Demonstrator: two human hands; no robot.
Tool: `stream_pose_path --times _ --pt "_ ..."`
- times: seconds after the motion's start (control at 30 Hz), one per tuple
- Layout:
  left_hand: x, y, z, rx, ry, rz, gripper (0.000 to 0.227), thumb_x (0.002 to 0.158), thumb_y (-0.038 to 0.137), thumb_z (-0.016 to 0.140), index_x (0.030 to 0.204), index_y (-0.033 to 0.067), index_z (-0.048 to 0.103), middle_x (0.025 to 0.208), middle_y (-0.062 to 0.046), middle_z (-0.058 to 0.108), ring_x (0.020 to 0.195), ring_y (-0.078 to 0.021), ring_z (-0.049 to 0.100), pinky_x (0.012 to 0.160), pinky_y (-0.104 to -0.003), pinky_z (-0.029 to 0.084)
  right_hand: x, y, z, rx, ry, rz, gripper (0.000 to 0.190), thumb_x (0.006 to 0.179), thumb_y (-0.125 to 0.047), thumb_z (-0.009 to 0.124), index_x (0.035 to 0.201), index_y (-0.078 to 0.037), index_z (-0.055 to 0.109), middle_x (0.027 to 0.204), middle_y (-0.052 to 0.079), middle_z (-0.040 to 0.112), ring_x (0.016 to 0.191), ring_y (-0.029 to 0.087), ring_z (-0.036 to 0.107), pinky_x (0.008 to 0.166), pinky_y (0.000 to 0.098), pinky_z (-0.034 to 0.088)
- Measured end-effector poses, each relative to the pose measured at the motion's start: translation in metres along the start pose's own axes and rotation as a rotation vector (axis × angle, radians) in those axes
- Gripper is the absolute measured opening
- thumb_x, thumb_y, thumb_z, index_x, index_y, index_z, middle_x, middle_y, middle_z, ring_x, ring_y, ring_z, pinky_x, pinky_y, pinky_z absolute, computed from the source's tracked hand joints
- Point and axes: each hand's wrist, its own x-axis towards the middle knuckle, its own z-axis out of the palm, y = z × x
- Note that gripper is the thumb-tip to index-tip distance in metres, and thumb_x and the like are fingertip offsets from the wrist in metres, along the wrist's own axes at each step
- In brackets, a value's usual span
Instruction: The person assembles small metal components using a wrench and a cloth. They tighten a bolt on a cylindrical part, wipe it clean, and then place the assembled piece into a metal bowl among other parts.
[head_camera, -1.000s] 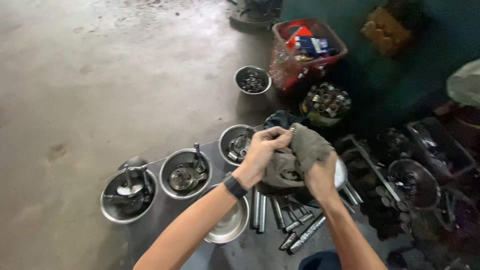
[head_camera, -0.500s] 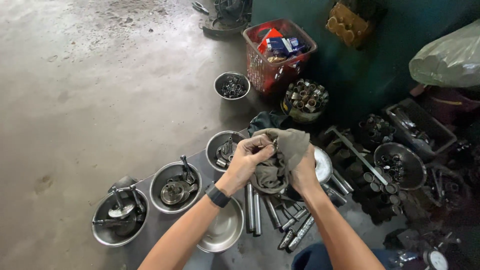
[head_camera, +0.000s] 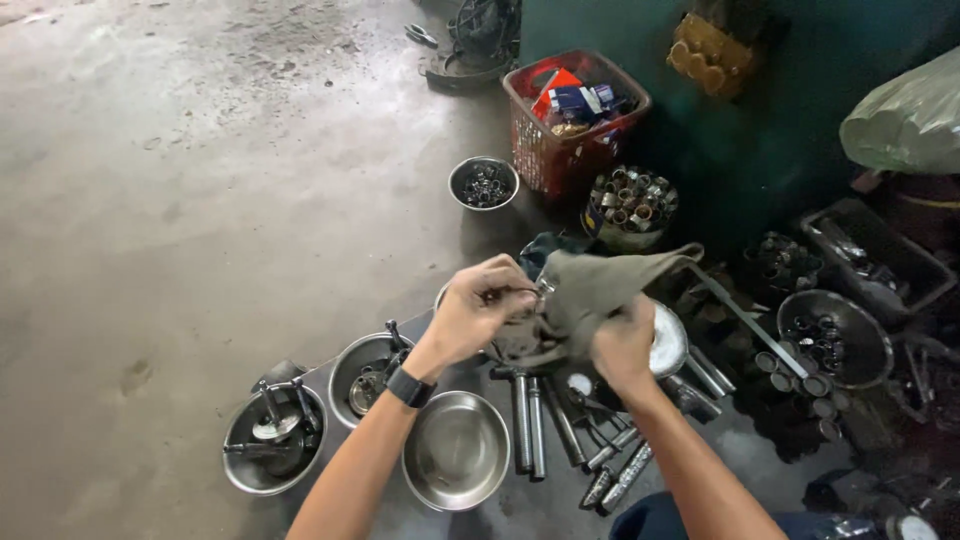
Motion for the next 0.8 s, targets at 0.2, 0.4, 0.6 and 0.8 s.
stream_pose_path --times 0.2,0.4,0.6,0.8 --pt "0.000 -0.012 0.002 0.148 -0.095 -0.279 0.016 0.095 0.014 0.073 0.098 -0.0018 0.069 0.082 -0.003 0.064 0.077 -0.0104 0.056 0.071 -0.028 0.050 -0.009 0.017 -0.002 -0.423 -0.157 -0.374 0.033 0.064 0.001 0.079 0.096 -0.001 0.074 0.096 0.015 0.075 0.088 0.030 0.074 0.077 0.0349 0.056" --pt "-0.004 -0.002 0.000 -0.003 -0.154 -0.124 0.011 0.095 0.004 0.071 0.100 -0.0056 0.069 0.091 -0.004 0.057 0.084 -0.0118 0.059 0.077 -0.031 0.052 -0.005 -0.022 0.017 -0.308 -0.183 -0.384 0.019 0.075 -0.002 0.080 0.092 -0.001 0.070 0.094 0.013 0.073 0.086 0.025 0.072 0.077 0.0362 0.057" --pt "0.001 0.009 0.005 0.148 -0.162 0.040 0.012 0.091 0.001 0.073 0.099 -0.0047 0.067 0.097 -0.004 0.065 0.086 -0.0128 0.064 0.079 -0.029 0.053 0.002 -0.022 0.017 0.087 -0.156 0.351 0.015 0.088 0.000 0.059 0.094 -0.006 0.071 0.078 0.008 0.071 0.068 0.017 0.066 0.061 0.0306 0.053" --pt "0.001 -0.015 0.011 -0.050 -0.188 -0.276 0.008 0.102 0.004 0.067 0.105 -0.0018 0.064 0.093 -0.007 0.065 0.087 -0.0143 0.061 0.081 -0.028 0.053 0.002 -0.024 0.011 -0.157 -0.138 -0.094 0.023 0.082 -0.001 0.070 0.105 -0.001 0.066 0.091 0.008 0.068 0.079 0.015 0.065 0.070 0.0282 0.053"
